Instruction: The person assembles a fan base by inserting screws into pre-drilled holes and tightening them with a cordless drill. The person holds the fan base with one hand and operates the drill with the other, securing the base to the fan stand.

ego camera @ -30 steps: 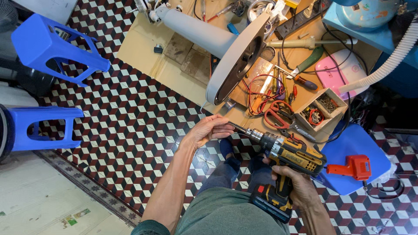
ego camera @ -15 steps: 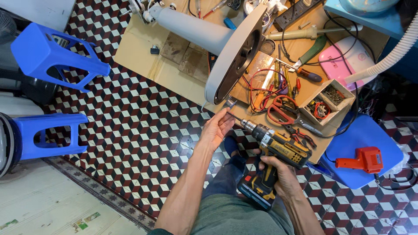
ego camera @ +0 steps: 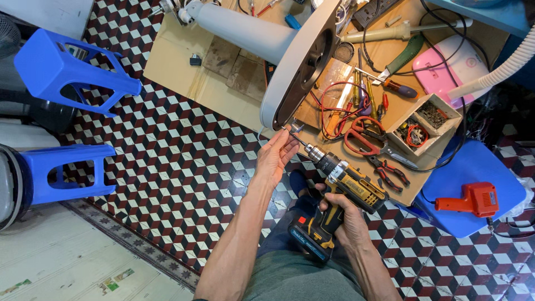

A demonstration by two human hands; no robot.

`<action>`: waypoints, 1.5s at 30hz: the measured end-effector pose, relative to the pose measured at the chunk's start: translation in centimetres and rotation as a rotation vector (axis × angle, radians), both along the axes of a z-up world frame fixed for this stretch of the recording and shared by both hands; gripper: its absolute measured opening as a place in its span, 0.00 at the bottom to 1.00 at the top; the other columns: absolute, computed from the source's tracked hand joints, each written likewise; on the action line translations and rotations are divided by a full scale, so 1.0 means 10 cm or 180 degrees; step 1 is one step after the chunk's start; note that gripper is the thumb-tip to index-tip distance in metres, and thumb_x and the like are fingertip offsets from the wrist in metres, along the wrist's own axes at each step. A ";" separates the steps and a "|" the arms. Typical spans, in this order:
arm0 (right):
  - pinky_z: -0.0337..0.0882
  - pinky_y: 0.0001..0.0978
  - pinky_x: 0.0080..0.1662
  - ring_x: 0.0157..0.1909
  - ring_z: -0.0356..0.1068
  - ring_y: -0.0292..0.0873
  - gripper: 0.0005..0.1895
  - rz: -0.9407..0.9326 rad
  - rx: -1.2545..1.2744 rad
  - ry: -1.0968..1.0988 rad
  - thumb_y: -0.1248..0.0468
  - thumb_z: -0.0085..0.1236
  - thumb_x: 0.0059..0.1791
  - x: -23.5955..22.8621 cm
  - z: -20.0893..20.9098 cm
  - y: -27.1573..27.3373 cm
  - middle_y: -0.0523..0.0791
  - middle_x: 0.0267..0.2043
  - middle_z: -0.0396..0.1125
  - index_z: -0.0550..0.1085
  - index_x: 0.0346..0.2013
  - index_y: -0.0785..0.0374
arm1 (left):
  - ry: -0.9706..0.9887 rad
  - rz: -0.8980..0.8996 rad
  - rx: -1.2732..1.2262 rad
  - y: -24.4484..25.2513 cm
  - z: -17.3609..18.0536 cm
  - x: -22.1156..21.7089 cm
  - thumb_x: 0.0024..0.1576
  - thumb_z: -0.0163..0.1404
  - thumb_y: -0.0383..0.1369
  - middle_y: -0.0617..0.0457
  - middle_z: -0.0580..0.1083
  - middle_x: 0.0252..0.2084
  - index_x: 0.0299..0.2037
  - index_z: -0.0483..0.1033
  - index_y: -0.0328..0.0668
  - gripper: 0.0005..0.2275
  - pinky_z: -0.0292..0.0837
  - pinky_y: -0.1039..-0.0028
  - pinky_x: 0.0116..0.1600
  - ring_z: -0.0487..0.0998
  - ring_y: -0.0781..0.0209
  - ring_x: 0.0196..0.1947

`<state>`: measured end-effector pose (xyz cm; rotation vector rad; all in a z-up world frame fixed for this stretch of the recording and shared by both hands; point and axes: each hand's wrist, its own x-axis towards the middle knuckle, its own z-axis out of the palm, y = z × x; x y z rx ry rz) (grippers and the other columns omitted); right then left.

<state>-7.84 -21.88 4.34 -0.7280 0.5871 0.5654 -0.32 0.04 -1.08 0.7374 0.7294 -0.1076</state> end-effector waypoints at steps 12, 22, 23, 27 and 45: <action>0.76 0.27 0.33 0.33 0.71 0.38 0.20 0.0079 -0.0043 -0.0020 0.71 0.60 0.43 0.05 0.00 0.04 0.51 0.45 0.74 0.73 0.49 0.71 | 0.0022 0.0063 0.0063 0.05 0.01 0.05 0.62 0.54 0.36 0.50 0.80 0.41 0.51 0.78 0.34 0.14 0.82 0.74 0.47 0.82 0.63 0.40; 0.76 0.28 0.34 0.33 0.72 0.39 0.19 0.0075 -0.0095 -0.0162 0.72 0.59 0.43 0.08 -0.02 0.03 0.54 0.46 0.75 0.73 0.49 0.70 | 0.0062 0.0152 -0.0036 0.04 0.04 0.06 0.61 0.54 0.37 0.50 0.79 0.41 0.47 0.79 0.36 0.12 0.81 0.75 0.47 0.82 0.64 0.41; 0.77 0.29 0.34 0.33 0.72 0.39 0.18 0.0101 -0.0165 -0.0189 0.72 0.59 0.43 0.09 -0.02 0.03 0.54 0.46 0.75 0.73 0.49 0.70 | 0.0037 0.0177 -0.0074 0.03 0.05 0.06 0.62 0.54 0.37 0.50 0.79 0.41 0.47 0.79 0.36 0.12 0.81 0.75 0.47 0.82 0.63 0.41; 0.76 0.29 0.33 0.33 0.71 0.38 0.19 0.0242 -0.0330 -0.0205 0.71 0.59 0.43 0.15 0.01 0.01 0.53 0.47 0.74 0.74 0.49 0.70 | 0.0300 0.0023 0.0496 0.04 0.17 -0.02 0.61 0.53 0.36 0.48 0.80 0.42 0.52 0.76 0.34 0.14 0.81 0.72 0.49 0.83 0.59 0.42; 0.73 0.26 0.33 0.29 0.68 0.36 0.16 0.0254 -0.0070 0.0012 0.67 0.64 0.43 0.24 -0.02 -0.03 0.45 0.35 0.70 0.73 0.44 0.66 | -0.0302 -0.1063 0.3944 0.35 0.28 0.13 0.55 0.50 0.27 0.42 0.81 0.44 0.56 0.69 0.35 0.17 0.77 0.64 0.51 0.84 0.50 0.45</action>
